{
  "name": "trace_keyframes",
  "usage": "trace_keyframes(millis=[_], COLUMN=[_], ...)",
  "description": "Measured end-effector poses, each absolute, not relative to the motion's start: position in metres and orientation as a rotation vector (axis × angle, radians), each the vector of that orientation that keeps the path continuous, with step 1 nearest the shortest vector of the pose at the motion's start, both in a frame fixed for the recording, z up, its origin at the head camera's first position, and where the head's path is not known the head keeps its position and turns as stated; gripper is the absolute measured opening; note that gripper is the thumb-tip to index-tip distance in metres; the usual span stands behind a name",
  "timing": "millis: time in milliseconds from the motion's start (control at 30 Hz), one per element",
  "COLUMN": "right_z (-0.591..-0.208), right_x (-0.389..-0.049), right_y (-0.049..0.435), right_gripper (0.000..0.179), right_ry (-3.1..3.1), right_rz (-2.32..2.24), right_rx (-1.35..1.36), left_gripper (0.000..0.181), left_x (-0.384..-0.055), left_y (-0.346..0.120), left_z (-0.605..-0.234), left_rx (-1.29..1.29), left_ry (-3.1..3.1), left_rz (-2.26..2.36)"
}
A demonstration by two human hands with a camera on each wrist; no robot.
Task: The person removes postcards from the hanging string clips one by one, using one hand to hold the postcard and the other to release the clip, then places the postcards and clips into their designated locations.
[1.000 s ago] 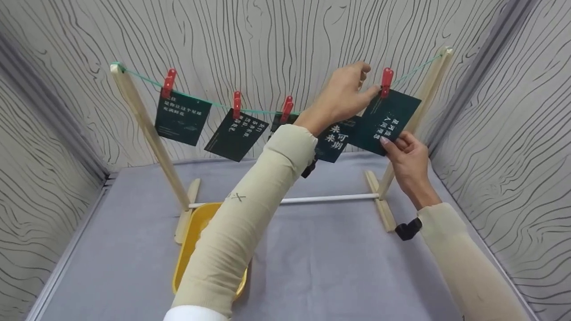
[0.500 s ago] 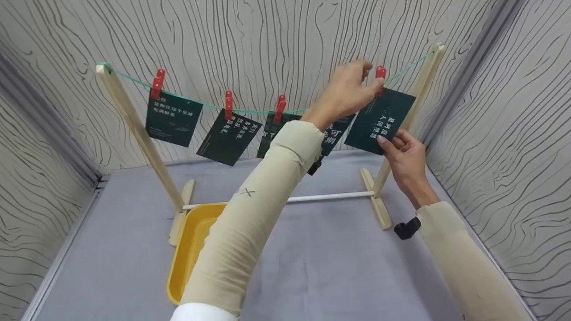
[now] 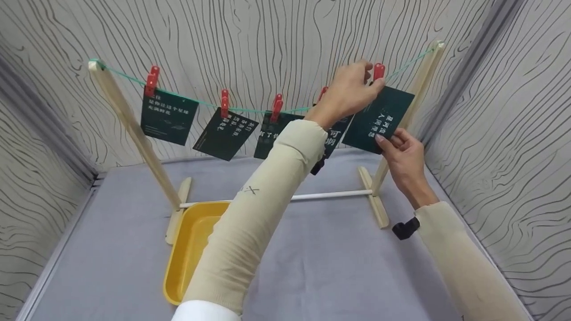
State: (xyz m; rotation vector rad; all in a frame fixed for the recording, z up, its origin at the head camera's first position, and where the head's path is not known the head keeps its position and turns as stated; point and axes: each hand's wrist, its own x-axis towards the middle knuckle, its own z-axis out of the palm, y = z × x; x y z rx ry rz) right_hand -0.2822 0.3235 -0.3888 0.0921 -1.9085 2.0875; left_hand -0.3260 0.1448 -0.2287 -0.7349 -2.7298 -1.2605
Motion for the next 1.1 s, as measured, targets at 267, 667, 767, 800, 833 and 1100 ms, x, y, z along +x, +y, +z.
trace_keyframes(millis=[267,667,767,800,833,1100], right_z=[-0.389,-0.388,-0.389,-0.389,-0.388,-0.387], right_x=[-0.283,-0.282,-0.281,-0.280,-0.280,-0.279], right_y=[0.321,0.322,0.323,0.323,0.324,0.329], right_gripper=[0.035,0.036,0.036,0.036,0.037,0.037], right_ry=[-1.838,-1.778,-1.770,-1.771,-1.775,-1.812], right_rz=[2.166,2.219,2.226,2.225,2.221,2.196], right_rx=[0.131,0.164,0.165,0.163,0.162,0.131], left_gripper=[0.053,0.046,0.045,0.045,0.044,0.042], left_x=[-0.327,-0.329,-0.328,-0.329,-0.329,-0.329], left_y=[0.145,0.153,0.156,0.156,0.157,0.161], left_z=[-0.231,-0.231,-0.232,-0.233,-0.232,-0.232], left_rx=[-0.662,-0.622,-0.616,-0.617,-0.618,-0.639], left_ry=[-2.666,-2.540,-2.530,-2.528,-2.527,-2.509], left_rz=[-1.519,-1.687,-1.697,-1.694,-1.689,-1.689])
